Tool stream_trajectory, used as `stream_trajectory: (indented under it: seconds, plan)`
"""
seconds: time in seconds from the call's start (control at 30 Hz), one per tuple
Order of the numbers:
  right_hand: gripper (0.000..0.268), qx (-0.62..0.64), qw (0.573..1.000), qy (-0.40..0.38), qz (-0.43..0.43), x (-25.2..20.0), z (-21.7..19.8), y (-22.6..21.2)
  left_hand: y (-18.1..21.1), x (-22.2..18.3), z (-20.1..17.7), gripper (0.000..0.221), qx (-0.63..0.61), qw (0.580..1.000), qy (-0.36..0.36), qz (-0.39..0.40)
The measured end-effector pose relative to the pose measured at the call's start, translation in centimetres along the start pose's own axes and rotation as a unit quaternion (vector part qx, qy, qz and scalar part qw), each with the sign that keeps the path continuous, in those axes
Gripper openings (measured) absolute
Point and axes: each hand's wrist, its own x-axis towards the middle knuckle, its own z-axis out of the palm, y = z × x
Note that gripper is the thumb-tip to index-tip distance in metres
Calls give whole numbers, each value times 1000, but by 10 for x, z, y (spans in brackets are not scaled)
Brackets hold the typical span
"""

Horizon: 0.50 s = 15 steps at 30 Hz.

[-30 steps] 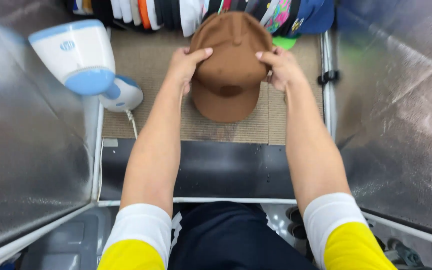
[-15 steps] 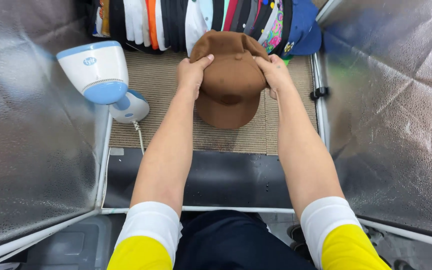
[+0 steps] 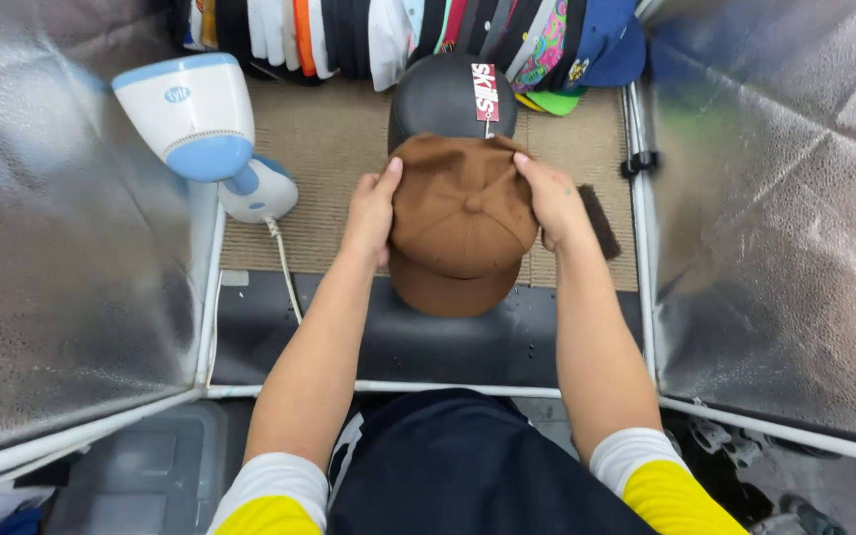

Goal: Cleaning a brown cap with a brush and then using a handheld steamer to remove wrinkles and shape it.

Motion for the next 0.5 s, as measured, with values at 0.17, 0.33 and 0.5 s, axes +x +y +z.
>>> stream_trajectory:
  seconds: [0.17, 0.33, 0.5]
  plan:
    - [69, 58, 996, -10, 73, 10, -4, 56, -42, -39, -23, 87, 17, 994, -51, 92]
    - [80, 139, 986, -33, 88, 39, -6, 105, -36, -54, -34, 64, 318, 905, -167, 229]
    - [83, 145, 984, -67, 78, 32, -3, 107, -65, -6, -35, 49, 397, 865, -192, 238]
